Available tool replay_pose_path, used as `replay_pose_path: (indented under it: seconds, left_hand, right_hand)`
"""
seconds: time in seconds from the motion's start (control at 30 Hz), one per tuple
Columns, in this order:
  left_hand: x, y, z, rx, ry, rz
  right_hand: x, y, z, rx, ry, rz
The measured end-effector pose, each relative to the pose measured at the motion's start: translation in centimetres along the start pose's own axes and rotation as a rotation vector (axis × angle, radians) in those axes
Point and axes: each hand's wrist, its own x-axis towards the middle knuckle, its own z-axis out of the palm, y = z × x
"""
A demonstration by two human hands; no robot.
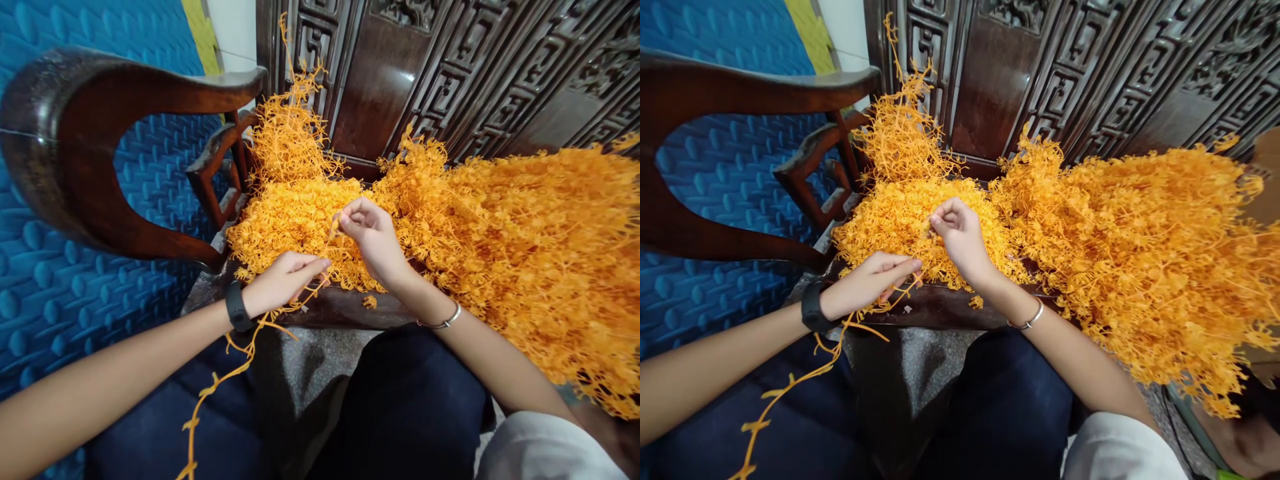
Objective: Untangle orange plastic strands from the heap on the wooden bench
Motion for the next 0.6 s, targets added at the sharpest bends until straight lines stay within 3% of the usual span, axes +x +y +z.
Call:
replay_pose_path:
  seconds: [0.1, 0.23, 0.3, 0.47, 0.6]
  left_hand:
    - [-0.7, 0.3, 0.4, -0.025, -0.008, -0.012]
    - [-2.1, -0.1, 2.1, -0.020, -0.186, -0.077]
    - [-2.5, -0.3, 2.8, -0.037, -0.204, -0.050]
    - [-2.2, 0.4, 2.9, -0.239, -0.132, -0.086]
    - [-1.9, 1.1, 2.5, -0.446, -0.047, -0.107]
  right_hand:
    - [1.1, -0.6, -1.6, 0.137, 0.083, 0.065]
    - [3.4, -1.2, -6.4, 0.198, 0.387, -0.118]
    - [4.1, -0.9, -8.4, 0.075, 0.513, -0.174]
    - [4.6, 1.0, -9.2, -0.304, 0.421, -0.207]
    - [5.0, 2.0, -9.1, -0.321, 0.353, -0.138]
